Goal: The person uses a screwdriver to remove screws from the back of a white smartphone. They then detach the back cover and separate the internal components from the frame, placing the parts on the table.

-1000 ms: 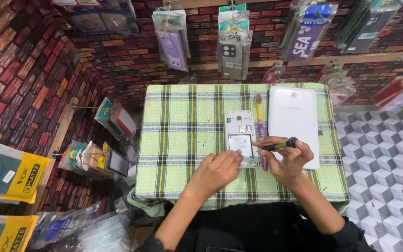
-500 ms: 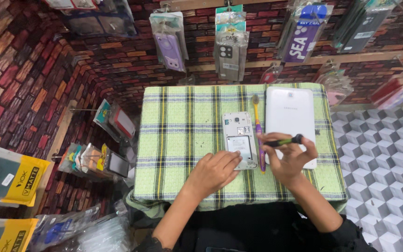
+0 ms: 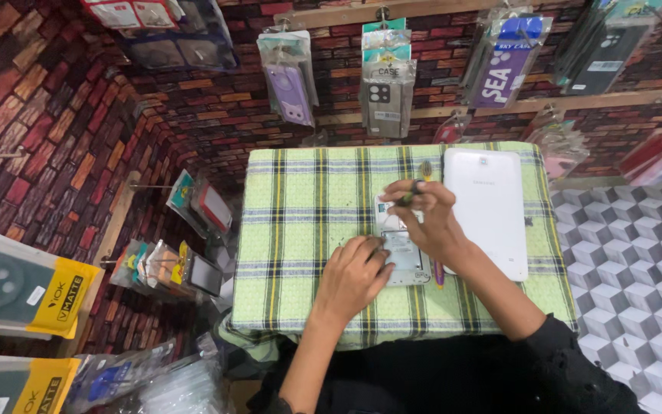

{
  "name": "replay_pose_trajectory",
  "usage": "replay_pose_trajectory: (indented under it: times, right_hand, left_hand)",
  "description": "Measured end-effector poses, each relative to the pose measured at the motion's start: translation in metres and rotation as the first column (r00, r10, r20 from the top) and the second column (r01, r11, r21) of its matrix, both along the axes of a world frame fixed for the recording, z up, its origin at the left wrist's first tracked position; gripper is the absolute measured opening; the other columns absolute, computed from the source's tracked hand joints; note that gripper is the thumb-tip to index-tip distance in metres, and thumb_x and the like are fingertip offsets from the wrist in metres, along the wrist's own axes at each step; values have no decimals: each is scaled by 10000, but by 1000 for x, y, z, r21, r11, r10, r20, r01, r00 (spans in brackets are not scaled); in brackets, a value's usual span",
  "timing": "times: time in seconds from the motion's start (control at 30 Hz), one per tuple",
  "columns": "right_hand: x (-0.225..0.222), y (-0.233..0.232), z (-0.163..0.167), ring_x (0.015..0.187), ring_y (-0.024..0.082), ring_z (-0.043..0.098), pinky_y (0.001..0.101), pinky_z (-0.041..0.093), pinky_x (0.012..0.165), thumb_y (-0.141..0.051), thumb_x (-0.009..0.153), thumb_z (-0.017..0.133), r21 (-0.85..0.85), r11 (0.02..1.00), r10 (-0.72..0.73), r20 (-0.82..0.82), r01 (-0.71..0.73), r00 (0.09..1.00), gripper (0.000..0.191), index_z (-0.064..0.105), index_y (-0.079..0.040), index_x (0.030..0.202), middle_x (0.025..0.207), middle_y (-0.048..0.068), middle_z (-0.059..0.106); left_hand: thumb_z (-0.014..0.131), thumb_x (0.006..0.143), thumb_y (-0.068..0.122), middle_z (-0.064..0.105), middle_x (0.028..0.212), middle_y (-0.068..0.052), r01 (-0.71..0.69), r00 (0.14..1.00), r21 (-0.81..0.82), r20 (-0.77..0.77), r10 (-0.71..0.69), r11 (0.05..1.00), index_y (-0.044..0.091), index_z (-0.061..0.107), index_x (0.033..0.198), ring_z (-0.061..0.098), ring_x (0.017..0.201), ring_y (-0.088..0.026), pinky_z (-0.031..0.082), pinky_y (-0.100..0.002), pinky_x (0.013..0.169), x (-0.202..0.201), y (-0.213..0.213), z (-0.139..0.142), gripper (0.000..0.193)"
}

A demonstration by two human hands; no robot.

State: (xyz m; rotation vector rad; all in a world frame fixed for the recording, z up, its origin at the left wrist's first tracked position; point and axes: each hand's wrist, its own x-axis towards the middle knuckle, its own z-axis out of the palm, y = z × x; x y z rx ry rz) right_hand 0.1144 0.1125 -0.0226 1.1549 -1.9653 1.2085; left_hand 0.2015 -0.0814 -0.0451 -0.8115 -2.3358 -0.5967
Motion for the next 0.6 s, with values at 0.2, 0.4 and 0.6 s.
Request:
replay_pose_trajectory:
  times: [0.2,0.4,0.6]
  right_hand:
    - [-16,22,-4,1081,300,719,361,658,895,217,983,612,-325,932,-106,177,160,978,698,194,-174,1384,1222,203,561]
    - [-13,30,-2,1074,290,724,345,660,874,210,972,633,-344,922,-123,180,180,976,701,218,-161,1397,1200,201,585]
    - [-14,32,0,1083,295,727,339,659,871,211,976,643,-316,920,-201,126,231,971,703,227,-162,1402,1183,199,592]
  left_hand:
    - [758,890,228,715,1189,-37,-20,998,34,53,18,999,80,764,1013,626,1181,-232,516,-375,845,1,2,7,192]
    - [755,892,219,713,1200,-29,-22,996,54,92,17,998,87,760,1041,628,1175,-226,515,-372,849,-1,6,12,199]
    - [750,892,212,710,1206,-23,-20,994,51,107,14,998,91,750,1047,633,1151,-218,512,-373,839,1,7,15,197]
